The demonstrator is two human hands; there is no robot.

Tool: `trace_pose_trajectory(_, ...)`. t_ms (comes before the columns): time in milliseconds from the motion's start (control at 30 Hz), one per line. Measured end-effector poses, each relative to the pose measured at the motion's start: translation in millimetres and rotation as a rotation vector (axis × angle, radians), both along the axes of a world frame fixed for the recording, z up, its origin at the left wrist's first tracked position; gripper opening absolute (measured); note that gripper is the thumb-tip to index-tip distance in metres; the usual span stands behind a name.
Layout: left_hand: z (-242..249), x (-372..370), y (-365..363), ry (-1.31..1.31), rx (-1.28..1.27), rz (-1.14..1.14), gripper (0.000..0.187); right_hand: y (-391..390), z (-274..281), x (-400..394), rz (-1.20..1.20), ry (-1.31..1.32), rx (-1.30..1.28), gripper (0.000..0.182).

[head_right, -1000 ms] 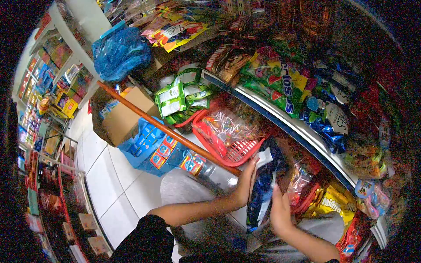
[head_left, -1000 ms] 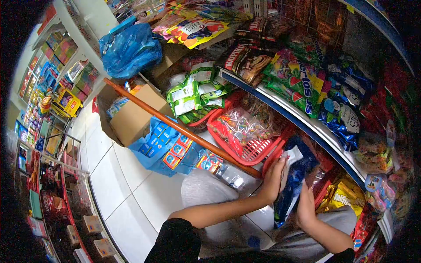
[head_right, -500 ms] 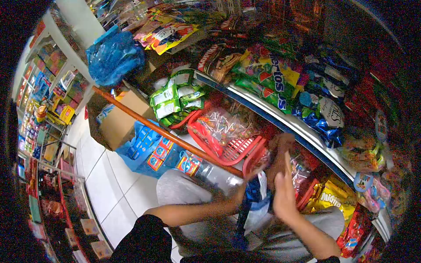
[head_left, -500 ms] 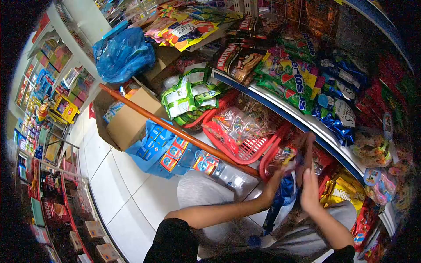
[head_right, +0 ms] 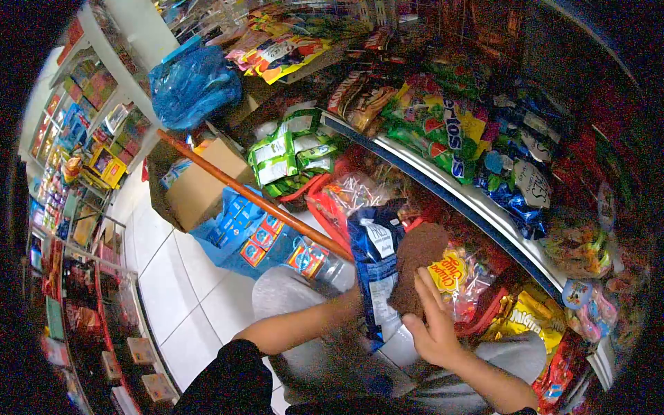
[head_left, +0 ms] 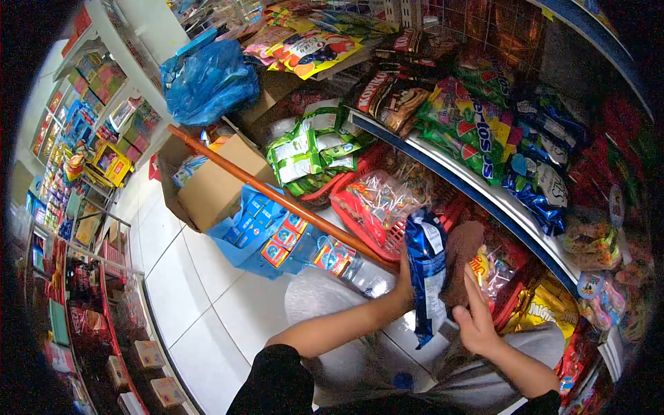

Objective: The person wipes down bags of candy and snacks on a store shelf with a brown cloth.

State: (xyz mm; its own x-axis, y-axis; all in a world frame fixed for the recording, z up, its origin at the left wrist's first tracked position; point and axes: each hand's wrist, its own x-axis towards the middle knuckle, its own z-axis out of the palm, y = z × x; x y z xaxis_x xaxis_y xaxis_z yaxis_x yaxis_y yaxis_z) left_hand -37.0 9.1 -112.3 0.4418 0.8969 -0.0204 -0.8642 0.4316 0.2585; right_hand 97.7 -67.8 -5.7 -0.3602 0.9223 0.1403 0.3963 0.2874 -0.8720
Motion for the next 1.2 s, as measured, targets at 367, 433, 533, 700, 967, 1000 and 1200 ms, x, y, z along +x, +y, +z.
trace_pose_trajectory(367,55,18,-15,0.481,0.082,0.114,0.051,23,-15,1,-0.258,0.277,-0.196,0.050)
trace_pose_trajectory(433,56,11,-2,0.477,-0.005,0.111,0.052,16,1,-3,-0.203,0.183,-0.284,0.049)
trace_pose_trajectory(533,71,2,8,0.364,-0.059,0.189,0.048,10,5,-6,-0.083,0.237,-0.239,0.051)
trace_pose_trajectory(700,79,-25,25,0.440,-0.039,0.245,0.046,-1,15,-8,0.059,-0.027,-0.061,0.057)
trace_pose_trajectory(967,69,8,-13,0.717,0.074,0.215,0.047,-6,10,2,-0.143,-0.271,0.414,0.040)
trace_pose_trajectory(1000,45,14,-28,0.860,0.300,0.222,0.049,1,9,2,-0.282,-0.166,0.388,0.040)
trace_pose_trajectory(1200,35,42,-45,0.428,0.073,-0.087,0.052,26,13,11,-0.357,-0.034,0.122,0.042)
